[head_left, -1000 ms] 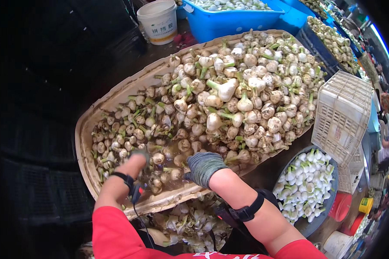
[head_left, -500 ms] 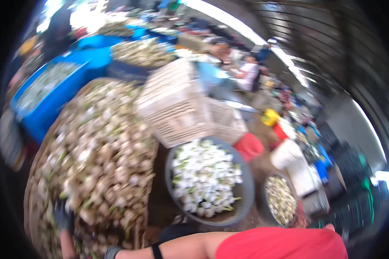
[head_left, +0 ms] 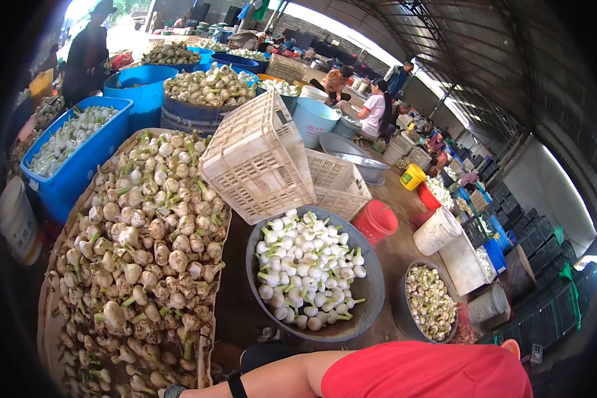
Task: The person peels garlic bulbs by hand, removing the outer layers and trimming the stems. They pick up each bulb from a large container, strip the skin, and place the cleaned garlic into a separate tray while discarding the peels onto a pile.
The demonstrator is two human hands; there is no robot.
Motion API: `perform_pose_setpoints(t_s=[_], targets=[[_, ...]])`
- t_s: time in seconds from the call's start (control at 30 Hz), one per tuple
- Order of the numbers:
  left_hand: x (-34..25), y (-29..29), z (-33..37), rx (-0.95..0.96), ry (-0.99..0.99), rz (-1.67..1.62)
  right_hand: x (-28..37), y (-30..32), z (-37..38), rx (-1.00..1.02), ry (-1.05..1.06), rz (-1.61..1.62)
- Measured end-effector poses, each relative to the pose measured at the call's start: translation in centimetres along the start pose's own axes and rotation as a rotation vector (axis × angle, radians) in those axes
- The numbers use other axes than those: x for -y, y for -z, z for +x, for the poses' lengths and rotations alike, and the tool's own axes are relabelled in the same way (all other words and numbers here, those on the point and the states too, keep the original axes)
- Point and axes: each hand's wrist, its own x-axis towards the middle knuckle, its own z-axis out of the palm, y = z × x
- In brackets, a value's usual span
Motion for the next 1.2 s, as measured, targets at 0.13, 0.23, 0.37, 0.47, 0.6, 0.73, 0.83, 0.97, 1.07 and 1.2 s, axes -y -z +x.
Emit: perform_pose_setpoints(t_s=[0.13, 0.23, 0.37, 0.47, 0.6, 0.73, 0.83, 0.97, 1.07, 1.2], targets=[[-1.3, -0.1, -2.1, -0.015, 0.190, -0.449, 1.0, -0.2, -1.5, -0.025, 0.064, 0.012], [-2.7, 0.1, -4.9, -0.096, 0.440, -0.920, 1.6, -0.2, -2.8, -0.050, 0.111, 0.026], [-5.1, 1.2, -10.3, -0.244, 0.679, -1.430, 3.3, -0.4, -4.8, -0.096, 0.217, 0.048], [-5.7, 2.2, -15.7, -0.359, 0.736, -1.684, 6.1, -1.7, -4.4, -0.118, 0.344, 0.090], [-5.2, 3.3, -25.2, -0.462, 0.631, -2.002, 10.1, -5.3, -5.0, -0.299, 0.191, 0.806], [-12.0, 5.1, -25.5, -0.470, 0.614, -1.985, 7.6, -4.6, -4.7, -0.260, 0.430, 0.326], [-10.9, 2.8, -26.1, -0.574, 0.358, -2.046, 6.9, -3.2, -4.3, -0.089, 0.263, 0.944], [-14.6, 5.7, -26.5, -0.694, 0.572, -2.187, 8.7, -2.7, -5.8, -0.305, 0.457, 0.563], [-13.8, 5.4, -27.2, -0.657, 0.566, -2.204, 9.7, -3.3, -6.5, -0.398, 0.530, 0.275], [-12.6, 4.0, -27.2, -0.642, 0.538, -2.062, 10.3, -3.8, -6.0, -0.463, 0.587, -0.017]])
